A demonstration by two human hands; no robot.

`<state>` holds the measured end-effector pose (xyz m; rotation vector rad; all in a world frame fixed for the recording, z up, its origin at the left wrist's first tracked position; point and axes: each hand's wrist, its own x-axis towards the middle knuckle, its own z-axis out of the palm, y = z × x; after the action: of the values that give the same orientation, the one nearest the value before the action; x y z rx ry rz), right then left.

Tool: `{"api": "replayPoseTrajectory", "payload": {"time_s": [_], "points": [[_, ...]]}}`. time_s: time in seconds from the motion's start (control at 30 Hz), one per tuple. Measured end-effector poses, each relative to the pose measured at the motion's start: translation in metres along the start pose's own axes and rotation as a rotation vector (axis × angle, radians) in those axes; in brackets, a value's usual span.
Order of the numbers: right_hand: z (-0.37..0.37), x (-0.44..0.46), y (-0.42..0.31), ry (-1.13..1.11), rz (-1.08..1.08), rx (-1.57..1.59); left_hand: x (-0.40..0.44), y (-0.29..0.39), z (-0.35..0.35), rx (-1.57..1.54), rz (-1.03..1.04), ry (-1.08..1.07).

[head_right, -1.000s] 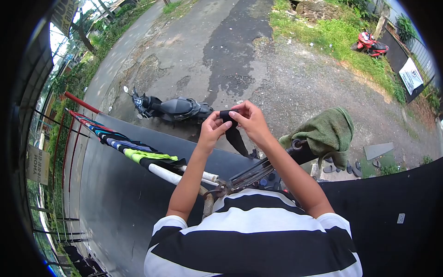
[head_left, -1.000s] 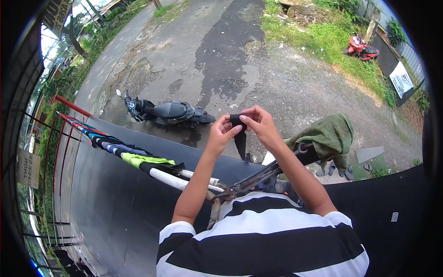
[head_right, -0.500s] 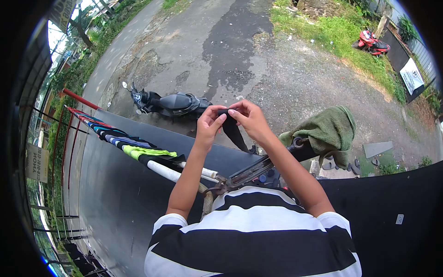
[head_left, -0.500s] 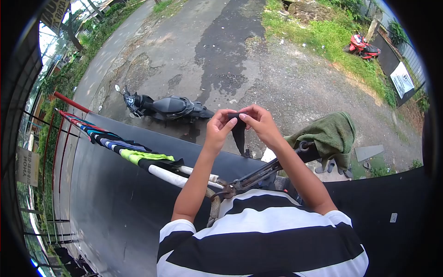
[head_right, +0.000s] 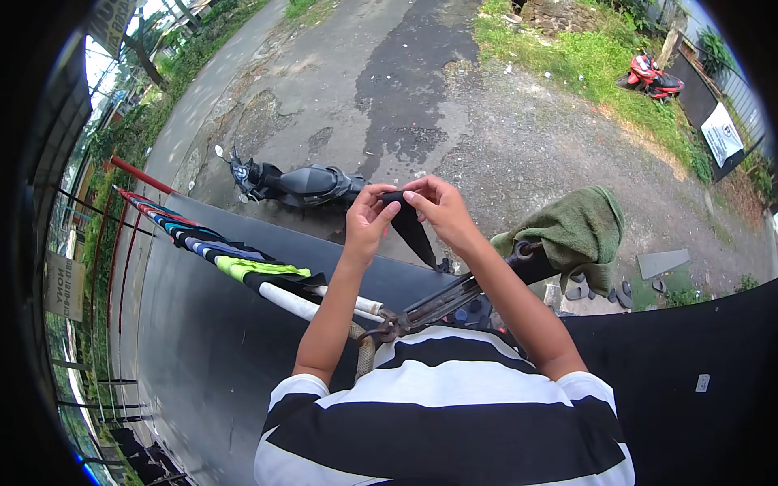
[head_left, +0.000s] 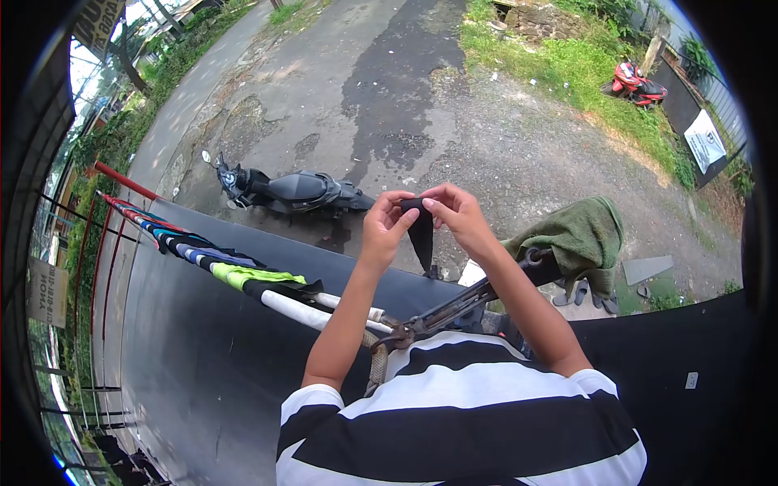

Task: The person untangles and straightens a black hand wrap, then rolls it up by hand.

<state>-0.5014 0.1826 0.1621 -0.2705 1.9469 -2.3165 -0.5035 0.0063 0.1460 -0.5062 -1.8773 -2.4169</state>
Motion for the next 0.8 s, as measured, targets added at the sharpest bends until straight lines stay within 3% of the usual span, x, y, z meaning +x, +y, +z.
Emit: {"api": "replayPoseTrajectory", "payload": {"time_s": [0.2, 0.33, 0.4, 0.5, 0.63, 0.7, 0.8], "points": [[0.001, 0.0, 0.001, 0.0, -0.058, -0.027, 0.002, -0.01, -0.02, 0.005, -0.248, -0.044], [0.002, 0.001, 0.0, -0.006, -0.097, -0.037, 0.0, -0.009, -0.017, 0.058, -0.232, -0.018], [0.001, 0.001, 0.001, -0.006, 0.063, 0.003, 0.0, -0.007, -0.009, -0.014, -0.084, 0.002], [-0.003, 0.002, 0.005, -0.032, 0.011, -0.053, -0.001, -0.003, -0.006, 0.011, -0.046, -0.02], [0.0, 0.0, 0.003, -0.003, -0.031, -0.036, -0.001, -0.001, -0.006, -0.065, -0.095, -0.007], [0.0, -0.001, 0.0, -0.022, -0.036, -0.068, 0.001, -0.011, -0.016, -0.053, -0.249, -0.035], [0.001, -0.001, 0.0, -0.029, -0.066, -0.085, 0.002, -0.015, -0.017, -0.006, -0.181, -0.032]]}}
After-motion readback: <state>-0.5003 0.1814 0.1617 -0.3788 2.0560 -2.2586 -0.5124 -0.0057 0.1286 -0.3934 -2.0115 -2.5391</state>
